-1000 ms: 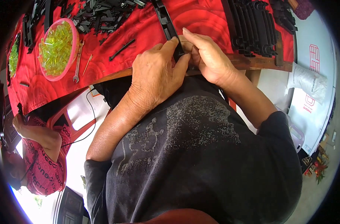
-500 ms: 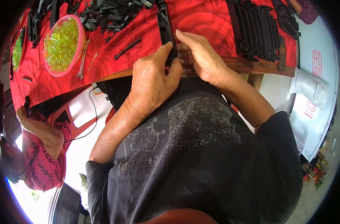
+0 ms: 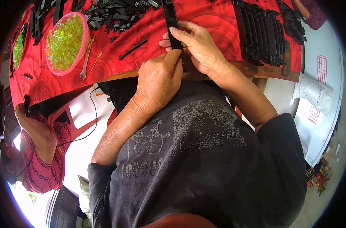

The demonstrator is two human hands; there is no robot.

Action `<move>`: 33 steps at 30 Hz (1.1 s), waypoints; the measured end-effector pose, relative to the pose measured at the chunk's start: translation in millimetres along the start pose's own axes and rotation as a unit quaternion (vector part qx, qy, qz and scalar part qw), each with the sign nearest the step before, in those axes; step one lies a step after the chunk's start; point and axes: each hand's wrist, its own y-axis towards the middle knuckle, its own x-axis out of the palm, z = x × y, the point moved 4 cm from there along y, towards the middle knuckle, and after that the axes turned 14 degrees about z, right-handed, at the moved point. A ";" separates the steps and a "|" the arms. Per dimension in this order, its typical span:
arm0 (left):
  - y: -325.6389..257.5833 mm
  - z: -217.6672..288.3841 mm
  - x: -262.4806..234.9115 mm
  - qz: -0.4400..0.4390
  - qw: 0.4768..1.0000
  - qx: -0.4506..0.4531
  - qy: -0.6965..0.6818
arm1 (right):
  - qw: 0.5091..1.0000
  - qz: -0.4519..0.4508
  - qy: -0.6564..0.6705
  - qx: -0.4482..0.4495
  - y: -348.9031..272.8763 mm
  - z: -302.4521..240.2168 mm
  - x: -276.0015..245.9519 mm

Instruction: The person inserts a small plastic piece into a black plastic housing and fits black plastic components into the housing by hand.

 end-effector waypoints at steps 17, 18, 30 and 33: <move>4.7 6.8 -9.7 0.048 0.998 0.010 -0.026 | 0.994 -0.026 0.097 -0.035 -12.0 -1.2 -2.4; 5.0 6.7 -9.4 0.044 0.999 0.011 -0.023 | 0.994 -0.026 0.097 -0.035 -12.7 -1.5 -1.7; 7.0 10.3 -8.1 -0.005 0.997 0.049 0.056 | 0.994 0.009 0.101 -0.026 -19.7 -6.5 -8.1; 6.8 9.9 -9.7 -0.009 0.997 0.054 0.056 | 0.995 -0.009 0.099 -0.021 -18.5 -3.9 -9.4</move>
